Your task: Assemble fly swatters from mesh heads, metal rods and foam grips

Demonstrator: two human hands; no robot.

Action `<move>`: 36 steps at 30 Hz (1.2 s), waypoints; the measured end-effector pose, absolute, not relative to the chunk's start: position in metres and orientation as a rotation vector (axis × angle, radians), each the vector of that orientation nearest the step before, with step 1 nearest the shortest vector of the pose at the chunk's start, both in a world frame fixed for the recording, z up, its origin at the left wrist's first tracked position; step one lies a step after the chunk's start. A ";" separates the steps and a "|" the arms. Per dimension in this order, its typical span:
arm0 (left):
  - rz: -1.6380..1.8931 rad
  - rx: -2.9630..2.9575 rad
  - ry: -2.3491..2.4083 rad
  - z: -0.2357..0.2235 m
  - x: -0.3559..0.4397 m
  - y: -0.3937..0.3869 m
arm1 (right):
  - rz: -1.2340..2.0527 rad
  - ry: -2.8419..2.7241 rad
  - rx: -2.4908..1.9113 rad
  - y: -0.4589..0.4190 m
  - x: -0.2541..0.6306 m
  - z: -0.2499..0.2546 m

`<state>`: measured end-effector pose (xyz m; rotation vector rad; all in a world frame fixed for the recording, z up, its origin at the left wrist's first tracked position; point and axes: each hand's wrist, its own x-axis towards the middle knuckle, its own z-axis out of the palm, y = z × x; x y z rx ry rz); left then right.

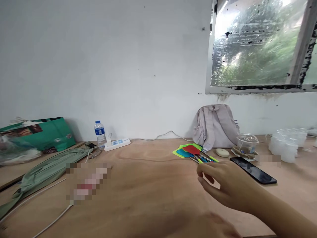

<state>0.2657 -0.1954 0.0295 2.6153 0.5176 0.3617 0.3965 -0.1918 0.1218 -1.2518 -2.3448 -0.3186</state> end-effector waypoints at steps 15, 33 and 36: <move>0.729 2.199 1.954 -0.005 0.095 -0.011 | 0.681 -1.431 -1.174 -0.023 0.269 -0.022; 1.094 1.776 1.856 -0.024 0.074 0.016 | -0.524 -1.910 -1.380 -0.022 0.425 -0.008; 1.124 1.723 1.815 -0.025 0.074 0.015 | -0.543 -1.626 -1.529 -0.024 0.440 0.000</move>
